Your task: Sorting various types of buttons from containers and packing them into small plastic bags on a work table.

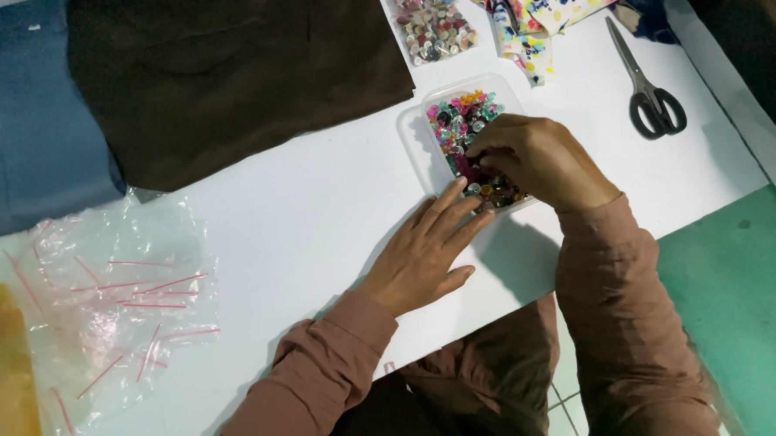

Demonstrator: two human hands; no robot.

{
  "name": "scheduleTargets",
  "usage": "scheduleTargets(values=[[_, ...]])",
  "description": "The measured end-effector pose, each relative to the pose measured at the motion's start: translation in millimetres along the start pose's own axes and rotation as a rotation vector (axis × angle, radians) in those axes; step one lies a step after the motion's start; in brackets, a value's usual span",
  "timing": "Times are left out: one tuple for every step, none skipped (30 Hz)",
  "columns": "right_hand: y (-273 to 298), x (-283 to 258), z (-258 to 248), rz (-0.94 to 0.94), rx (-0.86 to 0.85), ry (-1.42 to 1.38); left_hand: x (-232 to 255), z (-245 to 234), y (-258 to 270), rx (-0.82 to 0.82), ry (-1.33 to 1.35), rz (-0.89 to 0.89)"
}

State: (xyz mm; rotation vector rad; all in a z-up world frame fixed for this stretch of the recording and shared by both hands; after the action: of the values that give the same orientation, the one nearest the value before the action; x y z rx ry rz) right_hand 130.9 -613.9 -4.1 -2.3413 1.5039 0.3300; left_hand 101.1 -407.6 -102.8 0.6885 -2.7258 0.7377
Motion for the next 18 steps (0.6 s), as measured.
scheduleTargets(values=[[-1, 0, -3, 0.000, 0.001, 0.001, 0, 1, 1, 0.001, -0.001, 0.001], [-3, 1, -5, 0.018, -0.005, 0.013, 0, 3, 1, -0.002, 0.003, -0.009], [-4, 1, -7, 0.036, -0.012, 0.024, 0, 4, 2, -0.007, 0.008, -0.020], [-10, 3, -7, 0.036, -0.011, 0.024, 0, 4, 1, -0.007, 0.007, -0.020], [-15, 4, -7, 0.031, -0.009, 0.068, 0, 4, 1, -0.013, -0.006, -0.022], [-20, 5, -7, 0.026, -0.006, 0.112, 0, 4, 1, -0.020, -0.019, -0.024], [-25, 13, 3, 0.030, -0.006, 0.111, 1, 4, 1, -0.023, -0.017, -0.021], [-30, 19, 12, 0.004, 0.010, 0.170, 1, 4, 1, -0.021, -0.013, -0.024], [-36, 26, 21, -0.024, 0.028, 0.231, 1, 3, 0, -0.018, -0.011, -0.026], [-38, 27, 23, -0.021, 0.030, 0.231, 1, 3, 0, -0.019, -0.011, -0.023], [-40, 27, 26, -0.013, -0.010, 0.223, 1, 3, 0, -0.019, -0.002, -0.024], [-42, 26, 29, -0.004, -0.051, 0.215, 1, 2, 0, -0.018, 0.007, -0.024], [-43, 26, 27, -0.006, -0.052, 0.214, 1, 1, 1, -0.018, 0.007, -0.027], [-44, 25, 26, 0.004, -0.120, 0.225, 1, 0, 1, -0.020, 0.002, -0.023], [-44, 25, 24, 0.018, -0.186, 0.240, 1, -1, 0, -0.022, -0.001, -0.014], [-43, 26, 23, 0.021, -0.185, 0.242, 1, 1, 0, -0.021, 0.000, -0.011], [-42, 27, 23, 0.032, -0.236, 0.254, 1, 1, 0, -0.012, -0.014, -0.009], [-42, 28, 23, 0.043, -0.287, 0.266, 1, 2, 0, -0.003, -0.029, -0.008]])
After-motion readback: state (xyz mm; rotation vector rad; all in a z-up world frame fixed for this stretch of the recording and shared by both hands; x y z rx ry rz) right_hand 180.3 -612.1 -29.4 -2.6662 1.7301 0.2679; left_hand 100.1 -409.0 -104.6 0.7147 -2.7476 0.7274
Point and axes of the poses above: each hand's wrist, its own y-axis away from the middle knuckle, its own z-axis out of the palm, x = y × z, the point moved 1 cm from there along -y, towards the middle knuckle, and after that the axes turned 8 degrees about -z, right-handed, at the moved point
